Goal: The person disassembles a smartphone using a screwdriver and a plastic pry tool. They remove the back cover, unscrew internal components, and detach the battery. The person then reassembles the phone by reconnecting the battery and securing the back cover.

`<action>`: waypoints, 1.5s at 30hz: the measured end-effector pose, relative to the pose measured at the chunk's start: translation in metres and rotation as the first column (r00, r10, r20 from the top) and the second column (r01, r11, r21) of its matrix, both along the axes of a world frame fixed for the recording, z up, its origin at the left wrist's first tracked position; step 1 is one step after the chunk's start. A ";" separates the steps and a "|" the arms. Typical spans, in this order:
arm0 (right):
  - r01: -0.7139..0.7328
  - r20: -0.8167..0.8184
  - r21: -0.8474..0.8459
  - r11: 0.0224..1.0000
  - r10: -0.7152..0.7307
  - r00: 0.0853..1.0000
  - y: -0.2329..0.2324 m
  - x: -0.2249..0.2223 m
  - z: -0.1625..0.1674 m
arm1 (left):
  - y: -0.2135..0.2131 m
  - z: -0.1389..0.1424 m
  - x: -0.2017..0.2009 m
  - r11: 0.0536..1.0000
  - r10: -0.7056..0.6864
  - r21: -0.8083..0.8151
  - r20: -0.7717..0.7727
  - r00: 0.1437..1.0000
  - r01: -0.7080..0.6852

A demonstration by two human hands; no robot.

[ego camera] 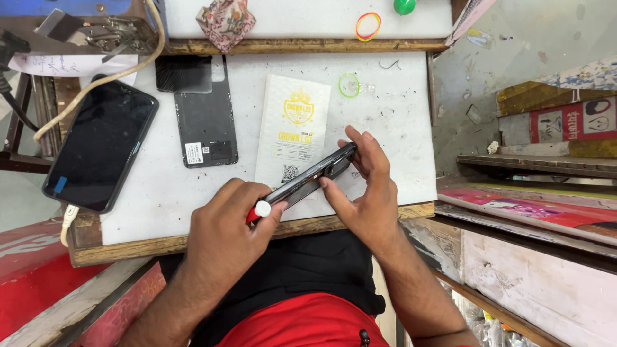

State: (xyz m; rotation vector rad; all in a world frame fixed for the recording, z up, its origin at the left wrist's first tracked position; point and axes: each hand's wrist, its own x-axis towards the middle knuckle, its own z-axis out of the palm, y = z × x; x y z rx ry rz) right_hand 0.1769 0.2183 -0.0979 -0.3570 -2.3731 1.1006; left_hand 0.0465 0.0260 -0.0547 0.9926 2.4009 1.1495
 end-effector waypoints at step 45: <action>-0.333 -0.040 -0.399 0.854 0.347 0.937 0.015 -0.010 -0.029 | 0.009 0.033 0.013 0.976 -0.184 0.121 0.020 0.983 0.181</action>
